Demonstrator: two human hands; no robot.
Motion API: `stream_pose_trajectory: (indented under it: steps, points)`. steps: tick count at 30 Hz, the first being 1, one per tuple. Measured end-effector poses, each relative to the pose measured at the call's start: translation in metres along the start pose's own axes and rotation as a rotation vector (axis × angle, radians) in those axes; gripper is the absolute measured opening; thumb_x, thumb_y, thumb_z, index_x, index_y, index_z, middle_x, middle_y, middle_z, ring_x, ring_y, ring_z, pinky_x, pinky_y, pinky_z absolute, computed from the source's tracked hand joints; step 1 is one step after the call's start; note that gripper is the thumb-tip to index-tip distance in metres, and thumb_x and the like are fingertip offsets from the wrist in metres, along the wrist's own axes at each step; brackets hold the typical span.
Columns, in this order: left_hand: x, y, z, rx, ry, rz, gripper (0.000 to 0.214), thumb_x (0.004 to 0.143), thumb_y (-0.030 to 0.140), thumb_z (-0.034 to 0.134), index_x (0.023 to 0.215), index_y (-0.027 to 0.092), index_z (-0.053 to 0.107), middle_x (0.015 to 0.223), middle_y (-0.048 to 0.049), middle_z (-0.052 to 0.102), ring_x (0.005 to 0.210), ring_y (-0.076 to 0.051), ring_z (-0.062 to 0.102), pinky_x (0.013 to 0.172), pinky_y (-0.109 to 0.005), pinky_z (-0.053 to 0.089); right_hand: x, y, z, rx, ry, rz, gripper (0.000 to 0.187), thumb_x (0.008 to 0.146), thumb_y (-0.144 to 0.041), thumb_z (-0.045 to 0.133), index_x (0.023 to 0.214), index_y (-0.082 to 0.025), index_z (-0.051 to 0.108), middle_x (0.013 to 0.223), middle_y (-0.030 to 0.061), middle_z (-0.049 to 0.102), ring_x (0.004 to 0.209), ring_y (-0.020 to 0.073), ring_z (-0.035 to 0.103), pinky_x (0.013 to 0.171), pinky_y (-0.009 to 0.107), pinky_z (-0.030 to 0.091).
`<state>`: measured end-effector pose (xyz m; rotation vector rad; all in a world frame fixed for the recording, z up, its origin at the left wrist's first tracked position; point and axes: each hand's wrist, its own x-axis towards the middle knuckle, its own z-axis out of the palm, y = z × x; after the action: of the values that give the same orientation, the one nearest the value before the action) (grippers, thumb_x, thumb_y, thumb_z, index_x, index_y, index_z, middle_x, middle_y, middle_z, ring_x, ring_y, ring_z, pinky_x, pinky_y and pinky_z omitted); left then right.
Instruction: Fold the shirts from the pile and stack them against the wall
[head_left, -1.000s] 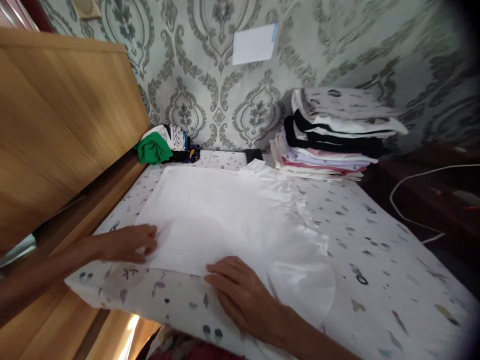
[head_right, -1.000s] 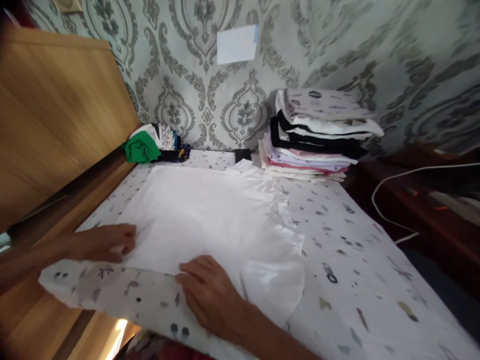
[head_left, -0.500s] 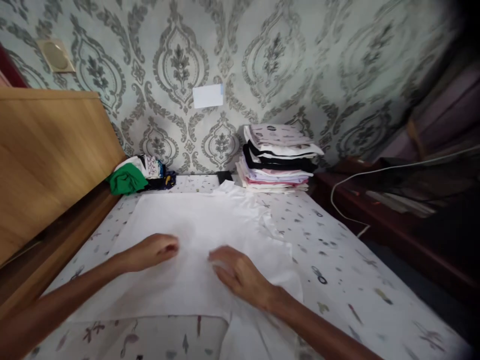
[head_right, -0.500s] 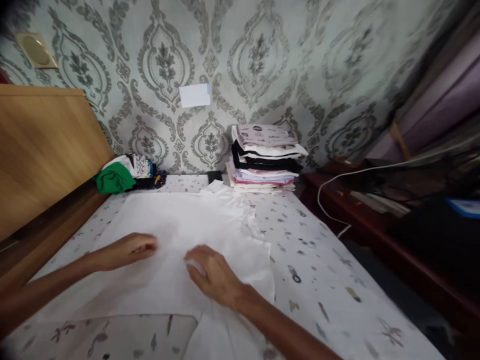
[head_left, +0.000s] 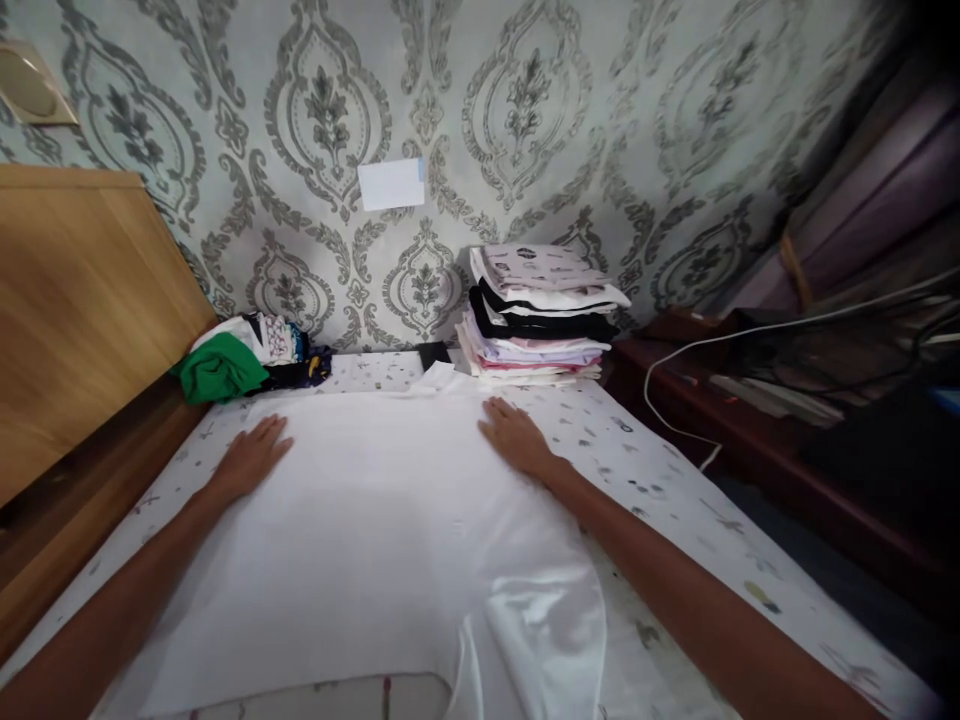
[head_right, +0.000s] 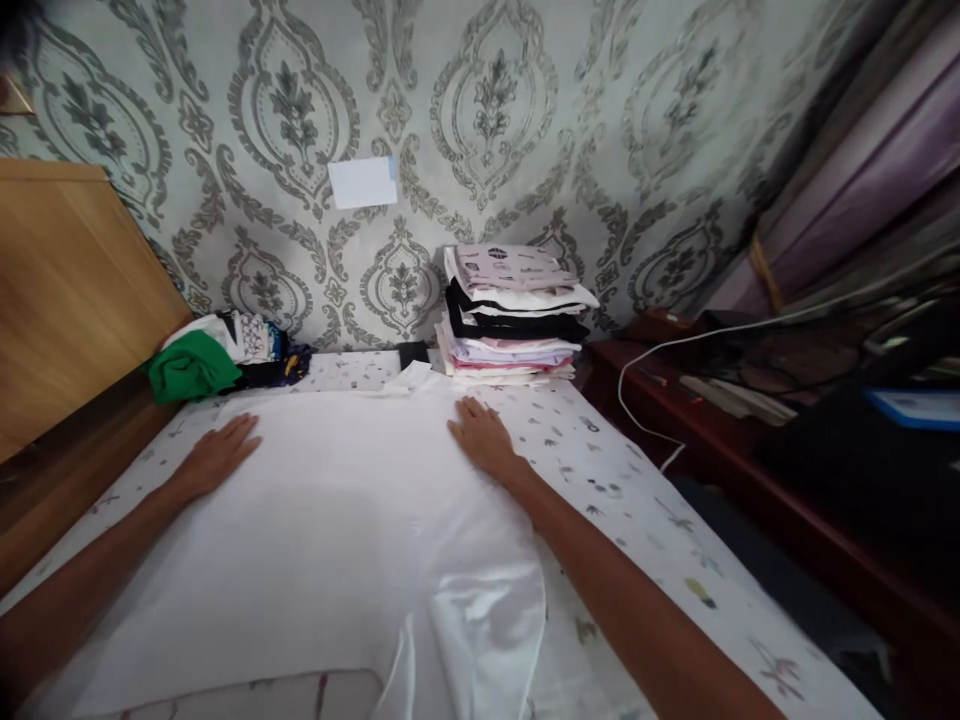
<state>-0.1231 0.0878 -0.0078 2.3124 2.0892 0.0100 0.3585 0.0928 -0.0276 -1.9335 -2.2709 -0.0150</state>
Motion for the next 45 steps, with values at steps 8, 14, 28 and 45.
stream_pose_trajectory:
  steps: [8, 14, 28, 45]
  points:
    - [0.016, 0.025, -0.008, 0.026, 0.254, 0.04, 0.05, 0.097, 0.037, 0.031, 0.135, 0.012, 0.053, 0.144, -0.0207, 0.054, 0.133, -0.034, 0.05, 0.109, -0.054, 0.038, 0.008, -0.015, -0.012, 0.029, 0.099, 0.032, 0.036, 0.097, -0.02, 0.041, 0.125, -0.011, 0.062, 0.145, 0.0195, 0.054, 0.141, 0.032, 0.04, 0.116, 0.056, 0.025]
    - [0.057, 0.16, -0.03, -0.095, 0.246, 0.436, 0.043, 0.096, 0.033, 0.047, 0.135, 0.016, 0.051, 0.137, -0.0147, 0.058, 0.128, -0.028, 0.052, 0.11, -0.043, 0.039, 0.013, -0.043, -0.017, 0.129, 0.109, -0.147, 0.026, 0.095, -0.016, 0.046, 0.105, -0.015, 0.07, 0.114, 0.0108, 0.072, 0.113, 0.022, 0.062, 0.098, 0.032, 0.045]
    - [0.129, 0.245, -0.041, -0.479, 0.332, 0.251, 0.032, 0.096, 0.029, 0.041, 0.116, 0.016, 0.063, 0.098, -0.0097, 0.072, 0.086, -0.024, 0.067, 0.075, -0.032, 0.052, 0.017, -0.03, 0.003, 0.363, 0.178, -0.135, 0.034, 0.091, -0.018, 0.053, 0.122, -0.014, 0.068, 0.135, 0.0137, 0.064, 0.131, 0.0234, 0.054, 0.114, 0.038, 0.038]
    - [0.05, 0.052, -0.039, -0.048, 0.112, 0.37, 0.058, 0.081, 0.009, 0.039, 0.136, 0.017, 0.056, 0.142, -0.0117, 0.058, 0.133, -0.026, 0.049, 0.116, -0.043, 0.034, -0.002, -0.034, -0.026, 0.273, 0.013, -0.09, 0.039, 0.087, -0.017, 0.053, 0.123, -0.013, 0.066, 0.115, 0.0153, 0.07, 0.108, 0.0269, 0.063, 0.089, 0.03, 0.047]
